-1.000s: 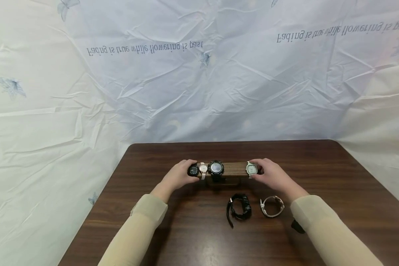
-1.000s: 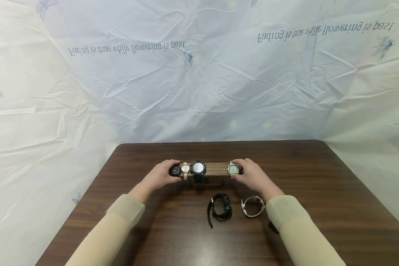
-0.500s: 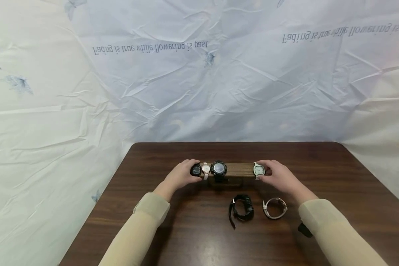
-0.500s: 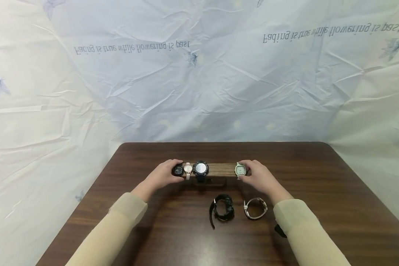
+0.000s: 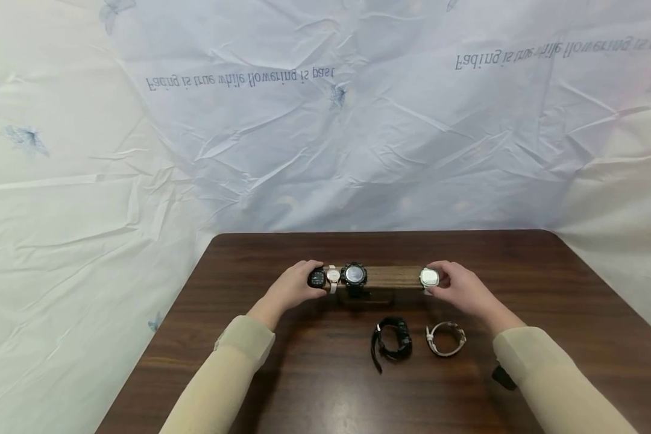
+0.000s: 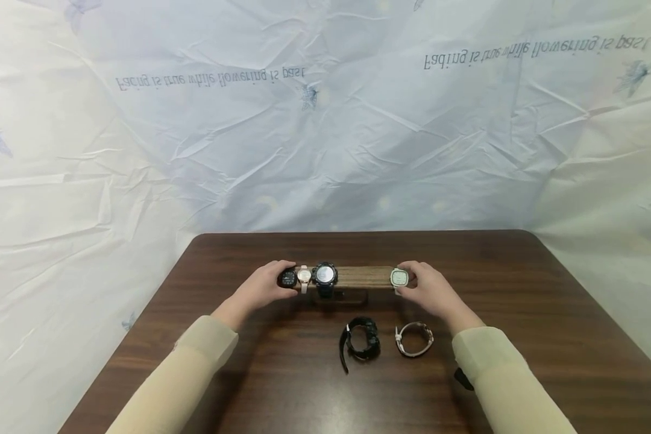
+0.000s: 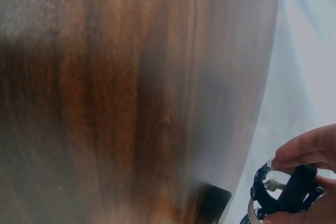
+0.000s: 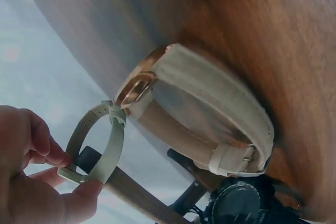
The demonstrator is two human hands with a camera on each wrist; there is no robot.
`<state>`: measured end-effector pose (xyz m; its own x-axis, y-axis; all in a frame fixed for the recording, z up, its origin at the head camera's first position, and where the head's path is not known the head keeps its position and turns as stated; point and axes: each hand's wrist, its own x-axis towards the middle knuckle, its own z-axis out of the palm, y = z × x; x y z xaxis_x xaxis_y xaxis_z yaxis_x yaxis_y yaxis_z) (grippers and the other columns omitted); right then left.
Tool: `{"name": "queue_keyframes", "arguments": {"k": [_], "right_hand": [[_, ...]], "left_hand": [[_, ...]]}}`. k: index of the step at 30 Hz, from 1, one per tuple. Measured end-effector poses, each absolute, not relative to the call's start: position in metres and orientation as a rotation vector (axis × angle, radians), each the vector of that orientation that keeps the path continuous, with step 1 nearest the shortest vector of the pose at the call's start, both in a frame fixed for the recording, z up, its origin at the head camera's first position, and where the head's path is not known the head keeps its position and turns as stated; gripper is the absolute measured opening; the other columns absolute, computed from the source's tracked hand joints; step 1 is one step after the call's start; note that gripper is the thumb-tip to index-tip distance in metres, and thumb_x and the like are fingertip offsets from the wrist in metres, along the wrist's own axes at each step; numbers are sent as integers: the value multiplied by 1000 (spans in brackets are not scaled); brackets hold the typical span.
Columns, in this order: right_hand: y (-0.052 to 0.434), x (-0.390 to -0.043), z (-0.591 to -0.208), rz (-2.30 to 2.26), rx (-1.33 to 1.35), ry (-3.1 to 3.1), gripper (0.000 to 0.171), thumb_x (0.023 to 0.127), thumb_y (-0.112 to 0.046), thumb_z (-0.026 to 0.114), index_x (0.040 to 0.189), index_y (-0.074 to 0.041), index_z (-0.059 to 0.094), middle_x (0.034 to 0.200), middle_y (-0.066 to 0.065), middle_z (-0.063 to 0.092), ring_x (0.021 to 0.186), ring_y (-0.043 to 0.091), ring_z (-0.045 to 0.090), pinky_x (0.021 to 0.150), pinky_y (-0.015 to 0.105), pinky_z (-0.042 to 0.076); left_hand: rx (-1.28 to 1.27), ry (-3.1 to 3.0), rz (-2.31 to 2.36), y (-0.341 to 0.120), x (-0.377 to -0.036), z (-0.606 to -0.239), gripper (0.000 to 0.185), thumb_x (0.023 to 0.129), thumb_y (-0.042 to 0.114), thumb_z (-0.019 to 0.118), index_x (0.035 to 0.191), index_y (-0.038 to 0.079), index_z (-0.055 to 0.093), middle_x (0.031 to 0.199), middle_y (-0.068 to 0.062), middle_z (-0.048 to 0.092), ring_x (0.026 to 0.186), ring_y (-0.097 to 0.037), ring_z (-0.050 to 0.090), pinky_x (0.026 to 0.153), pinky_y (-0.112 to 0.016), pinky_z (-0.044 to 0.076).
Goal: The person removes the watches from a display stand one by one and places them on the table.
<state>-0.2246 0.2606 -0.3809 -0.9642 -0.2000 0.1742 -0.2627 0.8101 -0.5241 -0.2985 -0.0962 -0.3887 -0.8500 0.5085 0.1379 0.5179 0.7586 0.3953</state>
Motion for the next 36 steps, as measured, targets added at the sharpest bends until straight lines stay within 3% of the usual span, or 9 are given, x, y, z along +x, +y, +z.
{"name": "queue_keyframes", "arguments": {"k": [12,20,36], "right_hand": [[254,-230,-383,780,373,-2895,51,76,-25,67,117,-2,48,92,6,50,77,16,50,62,31,43],[253,-227,-382,752,366,-2869,41,74,-19,67,107,-2,51,94,9,50,75,16,50,62,31,43],[252,-201,-375,726,427,-2888,40,73,-21,68,105,-5,52,92,4,50,75,12,48,61,29,42]], "left_hand": [[-840,-2926,-692,-100,-297,-390,65,72,36,69,127,14,43,114,-8,49,96,-20,50,76,-35,43],[-841,-2931,-702,-101,-298,-391,65,72,35,69,127,14,42,114,-8,48,95,-20,50,74,-35,43],[-879,-2906,-665,-98,-300,-389,64,71,37,69,126,15,44,110,-7,50,93,-19,51,74,-33,43]]}}
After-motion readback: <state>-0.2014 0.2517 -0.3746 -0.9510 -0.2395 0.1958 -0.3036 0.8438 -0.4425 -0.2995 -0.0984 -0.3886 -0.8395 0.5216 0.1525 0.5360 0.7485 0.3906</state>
